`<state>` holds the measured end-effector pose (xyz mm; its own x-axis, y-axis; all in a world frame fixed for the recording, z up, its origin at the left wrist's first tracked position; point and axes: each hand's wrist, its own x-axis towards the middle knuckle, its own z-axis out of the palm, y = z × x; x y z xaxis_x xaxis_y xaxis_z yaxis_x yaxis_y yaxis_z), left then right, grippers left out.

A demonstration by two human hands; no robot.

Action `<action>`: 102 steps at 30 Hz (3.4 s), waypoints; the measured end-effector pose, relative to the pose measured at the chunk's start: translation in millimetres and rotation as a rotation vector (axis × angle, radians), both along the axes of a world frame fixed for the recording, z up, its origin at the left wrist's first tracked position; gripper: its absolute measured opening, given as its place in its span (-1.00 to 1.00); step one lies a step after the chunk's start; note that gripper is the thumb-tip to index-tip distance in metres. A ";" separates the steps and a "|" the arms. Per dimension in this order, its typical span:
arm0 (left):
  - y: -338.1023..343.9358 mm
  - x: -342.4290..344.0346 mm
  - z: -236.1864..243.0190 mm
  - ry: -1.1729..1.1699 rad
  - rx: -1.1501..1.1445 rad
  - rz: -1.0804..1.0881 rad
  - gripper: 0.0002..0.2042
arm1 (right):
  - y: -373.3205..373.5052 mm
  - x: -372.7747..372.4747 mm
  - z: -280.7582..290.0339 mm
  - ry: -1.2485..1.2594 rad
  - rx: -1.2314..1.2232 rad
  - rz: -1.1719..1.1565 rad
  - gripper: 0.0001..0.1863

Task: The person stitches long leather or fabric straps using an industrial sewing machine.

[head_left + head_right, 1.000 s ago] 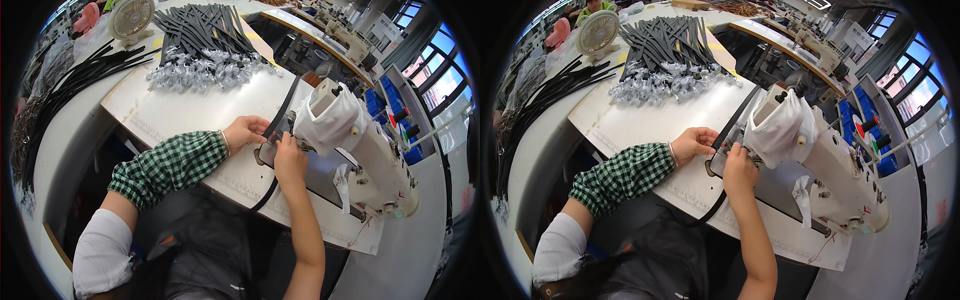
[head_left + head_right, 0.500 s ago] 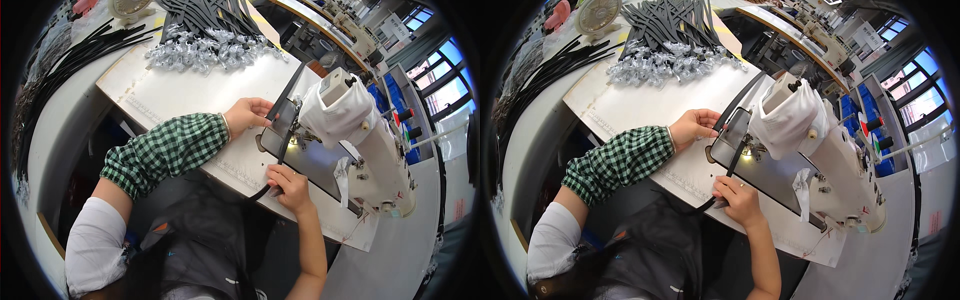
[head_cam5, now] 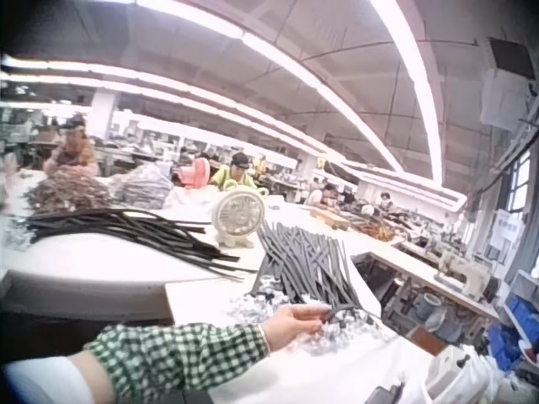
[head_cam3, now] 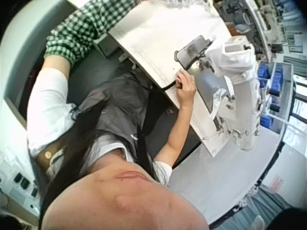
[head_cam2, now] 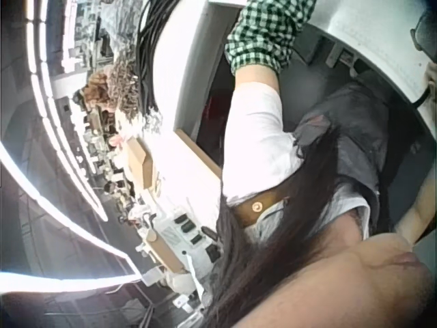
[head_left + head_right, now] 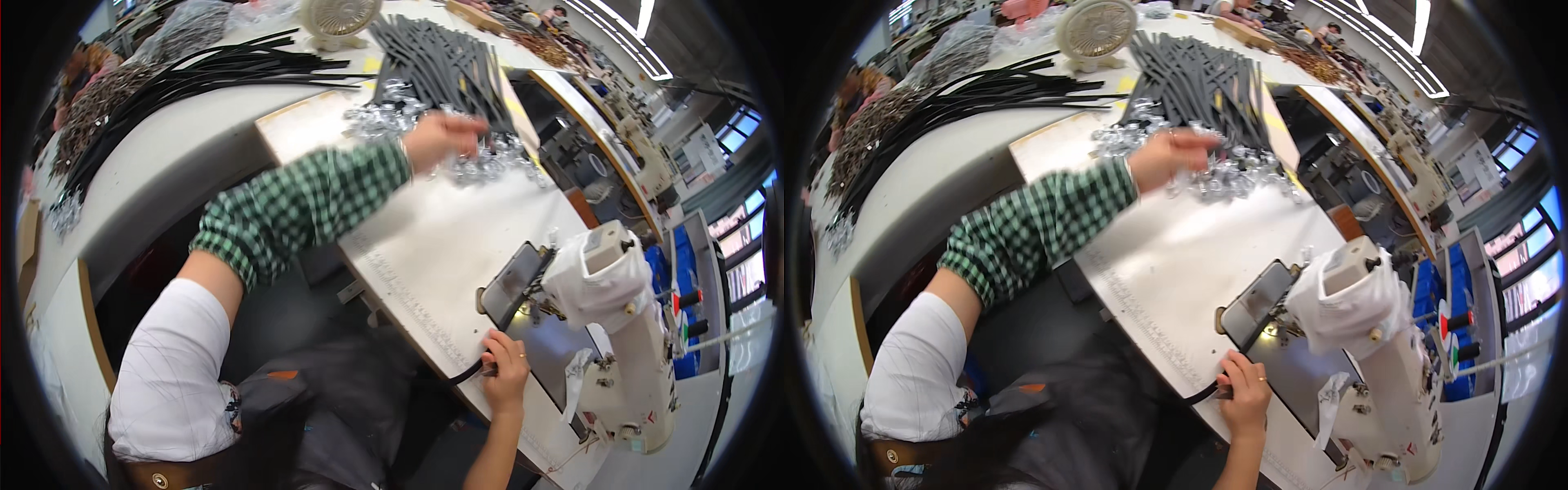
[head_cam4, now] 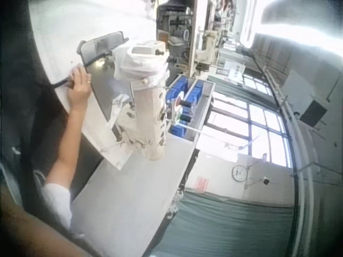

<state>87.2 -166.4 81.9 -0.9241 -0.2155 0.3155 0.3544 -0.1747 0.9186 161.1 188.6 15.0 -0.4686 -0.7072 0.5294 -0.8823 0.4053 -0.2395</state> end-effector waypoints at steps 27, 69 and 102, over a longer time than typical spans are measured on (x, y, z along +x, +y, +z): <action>-270.4 236.3 13.1 0.178 0.227 0.529 -0.70 | -4.1 -0.4 1.1 -0.094 0.049 -0.020 -0.74; 162.1 3.7 -65.6 0.622 -1.228 -0.251 -0.77 | 1.8 -7.0 -2.5 0.036 -0.095 0.032 -0.83; 159.5 10.4 -55.1 0.513 -1.253 -0.339 -0.57 | 16.1 4.2 20.5 -0.039 -0.220 -0.064 -0.70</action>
<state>97.6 -6.9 26.8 -0.5982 0.6669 0.4444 0.8010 0.5136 0.3075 165.4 204.7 35.5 -0.5316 -0.5453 0.6481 -0.8450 0.3940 -0.3615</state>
